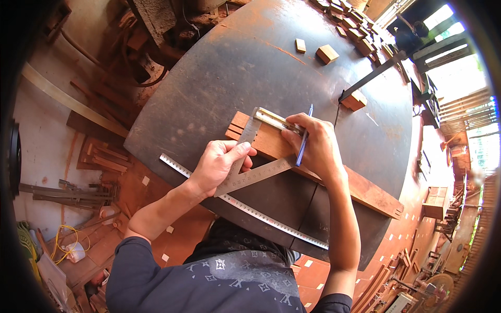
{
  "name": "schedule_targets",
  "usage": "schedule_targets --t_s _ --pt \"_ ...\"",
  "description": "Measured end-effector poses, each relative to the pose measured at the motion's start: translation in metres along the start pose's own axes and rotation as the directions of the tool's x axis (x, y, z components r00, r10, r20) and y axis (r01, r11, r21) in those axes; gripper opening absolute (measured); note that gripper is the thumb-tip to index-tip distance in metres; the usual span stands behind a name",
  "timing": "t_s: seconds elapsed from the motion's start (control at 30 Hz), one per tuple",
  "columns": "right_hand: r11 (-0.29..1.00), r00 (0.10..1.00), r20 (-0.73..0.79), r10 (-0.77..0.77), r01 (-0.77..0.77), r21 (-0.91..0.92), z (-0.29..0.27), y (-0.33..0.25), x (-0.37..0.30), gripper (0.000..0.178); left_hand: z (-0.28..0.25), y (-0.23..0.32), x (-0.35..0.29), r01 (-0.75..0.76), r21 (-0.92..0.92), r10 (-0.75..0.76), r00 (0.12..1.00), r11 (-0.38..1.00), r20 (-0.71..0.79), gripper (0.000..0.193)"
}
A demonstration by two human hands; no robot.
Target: The person measures and marks a wooden plank using a ruler and set square, then cuts it with a bandsaw. They repeat the process with another plank, marking and cutting it similarly.
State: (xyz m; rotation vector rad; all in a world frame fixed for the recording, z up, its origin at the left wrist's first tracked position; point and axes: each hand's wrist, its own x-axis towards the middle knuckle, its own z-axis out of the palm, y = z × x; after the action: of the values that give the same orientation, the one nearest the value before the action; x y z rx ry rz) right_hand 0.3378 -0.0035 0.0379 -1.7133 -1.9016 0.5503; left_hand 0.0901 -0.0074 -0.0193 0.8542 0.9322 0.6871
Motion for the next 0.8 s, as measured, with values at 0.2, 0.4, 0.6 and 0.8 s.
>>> schedule_targets --t_s 0.2,0.4,0.6,0.8 --pt "1.000 1.000 -0.001 0.001 -0.001 0.021 0.0008 0.0014 0.0002 0.026 -0.0020 -0.0028 0.0012 -0.022 -0.019 0.023 0.999 1.000 0.027 0.034" --pt "0.999 1.000 0.014 0.028 -0.029 0.017 -0.0003 -0.0006 0.0005 0.027 -0.0020 -0.0022 0.0012 -0.021 -0.024 0.022 0.999 0.999 0.033 0.034" --pt "0.999 0.999 0.024 0.039 -0.040 0.017 -0.0001 0.0016 0.0013 0.027 -0.0028 -0.0010 0.0015 -0.004 -0.053 0.006 0.999 0.999 0.049 0.034" --pt "0.988 0.990 -0.110 -0.090 0.103 0.117 0.0006 -0.0020 0.0042 0.028 -0.0036 -0.0038 0.0029 -0.019 -0.034 0.021 0.998 0.999 0.052 0.033"
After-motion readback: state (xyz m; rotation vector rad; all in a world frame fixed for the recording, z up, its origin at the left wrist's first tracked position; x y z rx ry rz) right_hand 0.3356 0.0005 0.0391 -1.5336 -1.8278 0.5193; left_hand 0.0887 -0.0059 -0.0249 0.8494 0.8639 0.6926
